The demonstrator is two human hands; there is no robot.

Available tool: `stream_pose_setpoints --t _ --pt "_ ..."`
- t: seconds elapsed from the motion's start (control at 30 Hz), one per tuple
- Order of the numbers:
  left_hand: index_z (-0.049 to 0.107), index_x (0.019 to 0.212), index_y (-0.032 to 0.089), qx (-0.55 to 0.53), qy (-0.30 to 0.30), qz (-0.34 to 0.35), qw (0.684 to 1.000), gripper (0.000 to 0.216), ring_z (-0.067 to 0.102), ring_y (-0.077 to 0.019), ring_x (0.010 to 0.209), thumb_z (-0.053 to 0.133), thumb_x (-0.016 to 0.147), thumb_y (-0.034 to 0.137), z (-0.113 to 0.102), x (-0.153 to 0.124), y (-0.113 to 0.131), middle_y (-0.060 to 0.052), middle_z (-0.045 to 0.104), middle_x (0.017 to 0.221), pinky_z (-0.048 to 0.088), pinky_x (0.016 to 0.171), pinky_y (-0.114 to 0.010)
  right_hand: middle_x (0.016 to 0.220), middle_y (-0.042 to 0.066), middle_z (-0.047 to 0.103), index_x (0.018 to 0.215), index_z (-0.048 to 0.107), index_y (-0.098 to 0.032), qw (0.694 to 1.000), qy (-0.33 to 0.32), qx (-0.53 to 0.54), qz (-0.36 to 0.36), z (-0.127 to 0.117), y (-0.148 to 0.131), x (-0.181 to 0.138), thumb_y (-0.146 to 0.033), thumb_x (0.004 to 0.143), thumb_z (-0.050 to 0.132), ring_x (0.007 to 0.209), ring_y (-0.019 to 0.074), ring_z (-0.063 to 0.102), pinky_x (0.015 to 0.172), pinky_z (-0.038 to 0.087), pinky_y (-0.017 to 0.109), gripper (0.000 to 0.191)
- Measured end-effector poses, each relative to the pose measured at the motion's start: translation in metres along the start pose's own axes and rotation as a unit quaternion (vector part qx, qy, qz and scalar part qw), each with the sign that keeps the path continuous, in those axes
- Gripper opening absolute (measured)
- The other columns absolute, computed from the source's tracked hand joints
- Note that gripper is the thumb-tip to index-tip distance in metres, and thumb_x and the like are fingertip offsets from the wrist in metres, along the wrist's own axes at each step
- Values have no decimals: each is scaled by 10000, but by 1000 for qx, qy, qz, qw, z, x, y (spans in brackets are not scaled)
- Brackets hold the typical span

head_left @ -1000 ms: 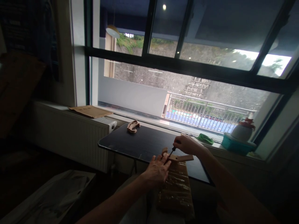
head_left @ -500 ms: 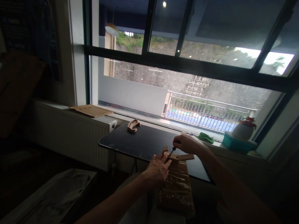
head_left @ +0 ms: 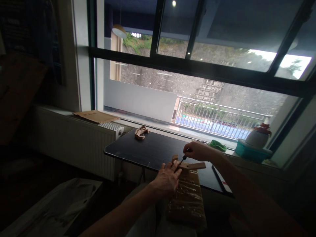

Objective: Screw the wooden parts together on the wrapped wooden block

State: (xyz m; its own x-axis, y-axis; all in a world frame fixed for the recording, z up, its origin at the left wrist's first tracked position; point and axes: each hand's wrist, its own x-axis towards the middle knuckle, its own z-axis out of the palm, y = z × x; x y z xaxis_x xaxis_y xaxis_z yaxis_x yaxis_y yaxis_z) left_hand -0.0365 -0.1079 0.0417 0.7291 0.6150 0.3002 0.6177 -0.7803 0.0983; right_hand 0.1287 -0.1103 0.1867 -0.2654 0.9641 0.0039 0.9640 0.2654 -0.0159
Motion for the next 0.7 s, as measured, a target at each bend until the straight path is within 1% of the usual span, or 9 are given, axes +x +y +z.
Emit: stream_pose_setpoints --t 0.1,0.27,0.37,0.47,0.53,0.7 --pt "395 1324 214 2 2 1 1000 479 334 -318 1253 345 870 355 1 0 -1 -85 267 1465 291 1004 -530 813 17 686 876 677 -223 1000 21 -18 -10 6 -2 1 -298 795 473 660 125 571 583 370 233 232" --pt "404 1320 212 1 10 1 1000 475 340 -320 1249 330 876 366 5 4 -3 -91 274 1462 293 996 -542 799 57 674 861 676 -182 997 61 -45 16 13 -3 3 -336 825 430 662 136 560 575 356 241 292" --pt "399 1325 218 -4 6 0 1000 482 338 -322 1249 340 873 375 6 5 -4 -90 285 1456 291 995 -549 769 45 667 860 675 -184 999 36 -23 15 10 -1 1 -351 805 461 635 128 550 554 354 233 277" --pt "392 1329 222 -5 9 1 1000 483 328 -317 1255 342 873 373 5 3 -3 -84 273 1462 285 1001 -547 777 20 667 883 671 -200 1000 14 10 0 6 2 -1 -317 743 536 631 113 548 555 366 216 227" --pt "389 1329 223 -4 9 2 1000 480 322 -315 1259 340 874 366 5 2 -3 -81 264 1466 283 1003 -545 791 13 669 891 669 -207 1000 16 13 -8 5 2 -2 -283 730 543 634 108 547 561 369 212 218" --pt "396 1322 214 -1 13 1 1000 475 330 -317 1250 352 869 351 4 0 -1 -88 269 1464 286 1001 -543 770 19 668 863 668 -197 999 31 14 -12 9 1 1 -280 770 499 615 107 536 562 362 219 211"
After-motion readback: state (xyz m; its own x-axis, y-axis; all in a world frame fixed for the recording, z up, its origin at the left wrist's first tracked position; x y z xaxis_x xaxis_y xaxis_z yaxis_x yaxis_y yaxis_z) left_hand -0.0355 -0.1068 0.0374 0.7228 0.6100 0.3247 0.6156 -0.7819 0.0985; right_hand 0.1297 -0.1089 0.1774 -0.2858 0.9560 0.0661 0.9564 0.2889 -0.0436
